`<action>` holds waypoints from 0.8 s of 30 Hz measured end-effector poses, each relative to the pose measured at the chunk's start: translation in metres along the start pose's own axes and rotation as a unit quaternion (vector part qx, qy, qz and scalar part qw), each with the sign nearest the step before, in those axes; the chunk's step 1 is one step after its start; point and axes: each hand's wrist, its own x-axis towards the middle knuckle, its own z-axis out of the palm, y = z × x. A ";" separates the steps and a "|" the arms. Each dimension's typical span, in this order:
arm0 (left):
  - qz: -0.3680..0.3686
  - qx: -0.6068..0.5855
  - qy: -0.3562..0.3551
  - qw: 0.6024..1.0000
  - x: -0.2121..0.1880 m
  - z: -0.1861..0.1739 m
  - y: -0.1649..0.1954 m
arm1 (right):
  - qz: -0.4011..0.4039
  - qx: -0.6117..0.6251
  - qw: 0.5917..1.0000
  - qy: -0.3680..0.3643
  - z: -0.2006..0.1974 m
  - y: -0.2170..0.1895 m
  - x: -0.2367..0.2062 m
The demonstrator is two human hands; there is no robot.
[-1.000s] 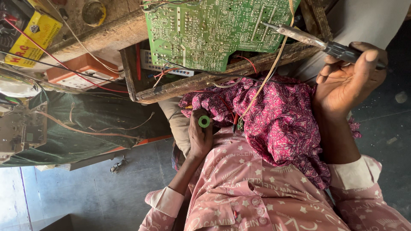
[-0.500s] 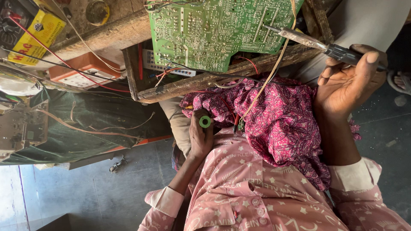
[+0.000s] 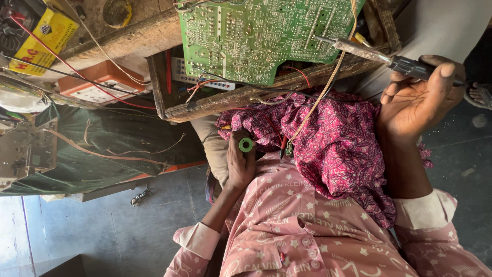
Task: The person sits on the floor and uses a soldering iron and solder wire to attach components to a green circuit board. They feed solder from a green spool onto the board while heating joints with the iron.
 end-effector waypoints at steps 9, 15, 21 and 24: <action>-0.004 0.002 0.001 1.000 0.000 -0.002 -0.001 | -0.004 -0.016 1.000 0.004 0.001 0.000 -0.002; 0.001 -0.001 0.002 1.000 -0.001 -0.002 -0.001 | -0.020 -0.018 1.000 -0.008 -0.003 0.003 -0.004; -0.002 -0.005 0.001 1.000 -0.002 -0.003 0.001 | -0.022 -0.006 1.000 0.005 -0.003 0.005 -0.005; -0.005 -0.007 -0.002 1.000 -0.001 -0.003 0.003 | -0.028 -0.011 1.000 -0.002 -0.001 0.004 -0.005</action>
